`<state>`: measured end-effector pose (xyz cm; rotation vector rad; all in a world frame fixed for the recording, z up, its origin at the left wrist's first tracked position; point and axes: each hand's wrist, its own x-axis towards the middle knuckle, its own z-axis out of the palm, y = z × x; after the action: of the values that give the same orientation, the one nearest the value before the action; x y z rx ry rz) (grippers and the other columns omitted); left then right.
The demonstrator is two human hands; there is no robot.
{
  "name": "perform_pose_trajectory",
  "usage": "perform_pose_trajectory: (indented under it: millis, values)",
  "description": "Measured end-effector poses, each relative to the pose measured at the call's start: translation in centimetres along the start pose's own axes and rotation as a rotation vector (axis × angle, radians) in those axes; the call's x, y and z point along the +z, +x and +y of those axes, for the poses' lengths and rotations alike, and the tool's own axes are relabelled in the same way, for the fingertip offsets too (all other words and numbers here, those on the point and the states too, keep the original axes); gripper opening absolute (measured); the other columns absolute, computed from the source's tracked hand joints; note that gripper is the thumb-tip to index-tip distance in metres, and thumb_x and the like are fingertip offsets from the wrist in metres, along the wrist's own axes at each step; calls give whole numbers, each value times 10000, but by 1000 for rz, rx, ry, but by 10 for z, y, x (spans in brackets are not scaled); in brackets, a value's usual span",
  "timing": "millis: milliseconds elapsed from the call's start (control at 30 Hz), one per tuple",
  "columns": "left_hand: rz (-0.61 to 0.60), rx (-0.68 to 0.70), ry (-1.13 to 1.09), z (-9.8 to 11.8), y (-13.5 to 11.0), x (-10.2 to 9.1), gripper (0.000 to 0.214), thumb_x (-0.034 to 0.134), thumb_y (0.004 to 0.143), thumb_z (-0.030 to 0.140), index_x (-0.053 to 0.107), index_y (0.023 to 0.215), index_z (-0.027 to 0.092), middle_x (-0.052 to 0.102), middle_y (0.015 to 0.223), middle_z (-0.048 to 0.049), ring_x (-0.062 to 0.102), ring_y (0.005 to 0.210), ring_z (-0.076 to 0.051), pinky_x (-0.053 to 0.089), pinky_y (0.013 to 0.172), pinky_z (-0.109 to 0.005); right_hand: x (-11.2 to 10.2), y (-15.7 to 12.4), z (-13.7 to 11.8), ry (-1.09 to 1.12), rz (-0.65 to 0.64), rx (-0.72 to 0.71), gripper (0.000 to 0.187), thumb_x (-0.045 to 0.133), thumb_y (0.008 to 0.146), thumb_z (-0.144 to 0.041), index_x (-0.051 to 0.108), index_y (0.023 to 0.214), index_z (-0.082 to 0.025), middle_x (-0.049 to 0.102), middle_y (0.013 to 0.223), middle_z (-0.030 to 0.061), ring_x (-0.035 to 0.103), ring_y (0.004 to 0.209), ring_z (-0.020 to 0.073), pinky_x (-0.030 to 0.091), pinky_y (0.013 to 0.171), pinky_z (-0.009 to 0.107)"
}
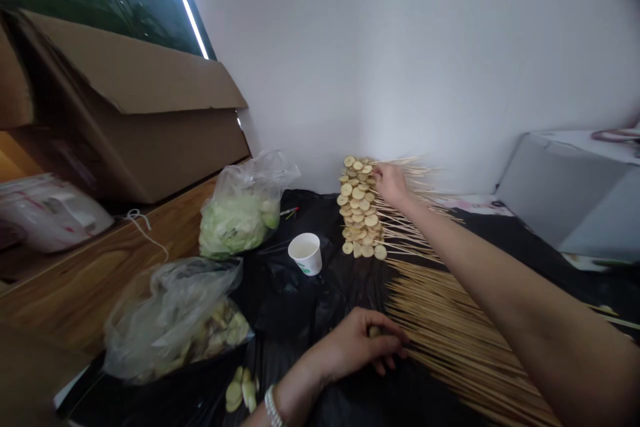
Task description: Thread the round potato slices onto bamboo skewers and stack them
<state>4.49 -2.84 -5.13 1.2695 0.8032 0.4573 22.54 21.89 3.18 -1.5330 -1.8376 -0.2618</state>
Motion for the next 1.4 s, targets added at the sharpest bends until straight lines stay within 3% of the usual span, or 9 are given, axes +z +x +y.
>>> perform_pose_trajectory:
  millis: [167, 400, 733, 967, 1167, 1300, 1400]
  values:
    - [-12, -3, -2, -3, 0, -2, 375, 681, 742, 393, 708, 997, 120, 684, 814, -75, 560, 576, -79, 443, 499, -183, -4, 9, -6, -79, -32, -52, 352, 331, 865, -96, 623, 1059, -126, 643, 1036, 153, 518, 1001, 255, 376, 873, 339]
    - [-8, -17, -1, -2, 0, -4, 394, 683, 734, 413, 707, 1001, 123, 690, 818, -74, 565, 583, -84, 447, 508, -188, -4, 0, 2, -191, -75, -6, 381, 308, 869, -108, 618, 1091, -100, 637, 991, 199, 526, 978, 287, 389, 830, 383]
    - [-2, -24, -9, -3, 0, -5, 386, 682, 735, 418, 706, 990, 130, 689, 815, -77, 560, 570, -84, 446, 510, -198, -3, -1, 10, -225, -99, -130, 319, 371, 877, -146, 660, 1010, -133, 636, 1045, 194, 526, 1005, 296, 350, 891, 435]
    - [5, -33, -4, 0, -1, -3, 398, 693, 717, 429, 707, 973, 123, 688, 811, -78, 558, 570, -87, 440, 511, -202, -10, -1, 5, -237, -87, -156, 337, 384, 858, -114, 623, 1094, -115, 626, 1059, 196, 508, 1023, 304, 339, 887, 429]
    - [23, -36, -45, 1, -1, -5, 412, 712, 699, 436, 708, 959, 116, 693, 817, -85, 561, 580, -87, 431, 515, -196, -35, -15, -3, -252, -70, -199, 310, 383, 867, -117, 616, 1071, -123, 631, 1019, 169, 490, 1016, 295, 327, 875, 395]
    - [31, -73, -177, 4, -1, -6, 390, 738, 686, 404, 704, 937, 107, 690, 831, -87, 571, 603, -83, 419, 503, -169, -64, -47, -1, -265, -62, -274, 278, 387, 883, -165, 641, 992, -146, 643, 967, 143, 489, 994, 285, 338, 857, 380]
    - [52, -81, -331, 9, -1, -7, 325, 739, 714, 339, 702, 938, 105, 676, 834, -74, 567, 604, -61, 412, 495, -136, -88, -78, 5, -199, -64, -249, 268, 403, 889, -202, 663, 943, -167, 657, 907, 114, 523, 935, 259, 360, 839, 360]
